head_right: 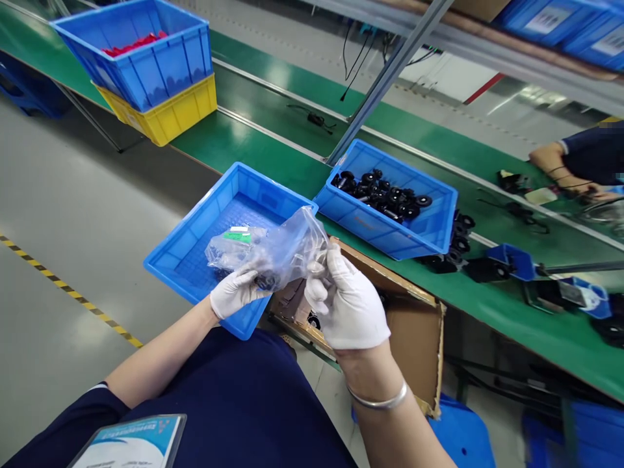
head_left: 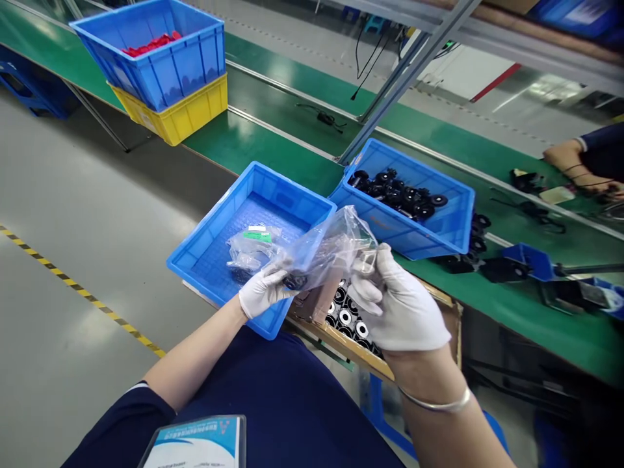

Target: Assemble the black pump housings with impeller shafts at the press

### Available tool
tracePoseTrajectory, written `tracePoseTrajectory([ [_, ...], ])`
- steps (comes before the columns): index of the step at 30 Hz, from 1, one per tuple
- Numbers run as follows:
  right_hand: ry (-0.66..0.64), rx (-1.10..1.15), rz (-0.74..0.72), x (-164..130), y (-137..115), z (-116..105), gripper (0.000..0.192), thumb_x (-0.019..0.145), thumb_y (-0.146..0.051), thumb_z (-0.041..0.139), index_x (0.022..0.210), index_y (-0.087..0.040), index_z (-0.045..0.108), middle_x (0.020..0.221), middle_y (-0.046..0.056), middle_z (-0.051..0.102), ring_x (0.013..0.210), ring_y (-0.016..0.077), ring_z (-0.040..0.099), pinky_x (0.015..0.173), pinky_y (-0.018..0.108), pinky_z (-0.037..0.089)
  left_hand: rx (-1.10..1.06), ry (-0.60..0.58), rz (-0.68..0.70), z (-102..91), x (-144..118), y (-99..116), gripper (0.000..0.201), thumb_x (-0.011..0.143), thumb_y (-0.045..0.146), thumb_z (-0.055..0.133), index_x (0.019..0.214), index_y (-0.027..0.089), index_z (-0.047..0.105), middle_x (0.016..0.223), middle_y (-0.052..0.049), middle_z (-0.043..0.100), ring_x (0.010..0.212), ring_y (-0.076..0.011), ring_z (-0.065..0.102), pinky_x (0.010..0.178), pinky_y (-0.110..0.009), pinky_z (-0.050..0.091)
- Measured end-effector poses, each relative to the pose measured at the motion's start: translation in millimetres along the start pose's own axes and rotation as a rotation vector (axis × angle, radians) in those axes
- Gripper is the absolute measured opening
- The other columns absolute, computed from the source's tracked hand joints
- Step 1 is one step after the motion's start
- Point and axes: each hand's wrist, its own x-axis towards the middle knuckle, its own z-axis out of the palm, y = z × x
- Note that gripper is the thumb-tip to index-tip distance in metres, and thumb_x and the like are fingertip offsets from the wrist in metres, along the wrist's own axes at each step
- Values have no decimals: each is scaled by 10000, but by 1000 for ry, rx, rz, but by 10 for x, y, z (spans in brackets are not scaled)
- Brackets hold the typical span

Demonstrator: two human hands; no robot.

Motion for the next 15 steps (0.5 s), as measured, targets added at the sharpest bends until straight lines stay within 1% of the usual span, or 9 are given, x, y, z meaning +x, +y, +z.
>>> tracePoseTrajectory([
  [3,99,31,-46,91,-5,-101,492,553,-448,916,764,-187,556,623,-83,518,403,30,420,305,112,341,-7,42,-10,-34,-51,19,301,896,236,622,1191,177,622,1096,-92,701,958,-237,687,860,-458,574],
  [6,162,36,-71,168,9,-211,517,479,-424,947,756,-185,581,637,-77,555,454,44,475,366,127,421,-7,75,-31,-24,-130,49,274,940,299,566,1148,137,640,1077,-123,709,948,-263,692,837,-482,578],
  [8,154,36,-74,200,30,-278,511,463,-412,955,751,-182,601,669,-65,589,496,54,512,417,140,470,-6,92,-47,-4,-183,74,307,959,331,532,1156,121,636,1098,-142,705,969,-278,689,861,-505,565],
  [11,94,-9,-77,224,72,-362,457,519,-381,943,806,-175,654,743,-33,634,577,75,574,496,157,522,-4,109,-57,26,-253,114,362,971,372,503,1200,116,613,1160,-158,685,1014,-305,678,911,-560,527],
  [15,72,-67,-75,243,128,-441,389,566,-314,928,834,-180,681,778,-25,638,634,84,606,561,163,540,-26,93,-80,52,-325,179,438,958,432,510,1268,129,567,1248,-164,646,1094,-333,648,997,-606,453],
])
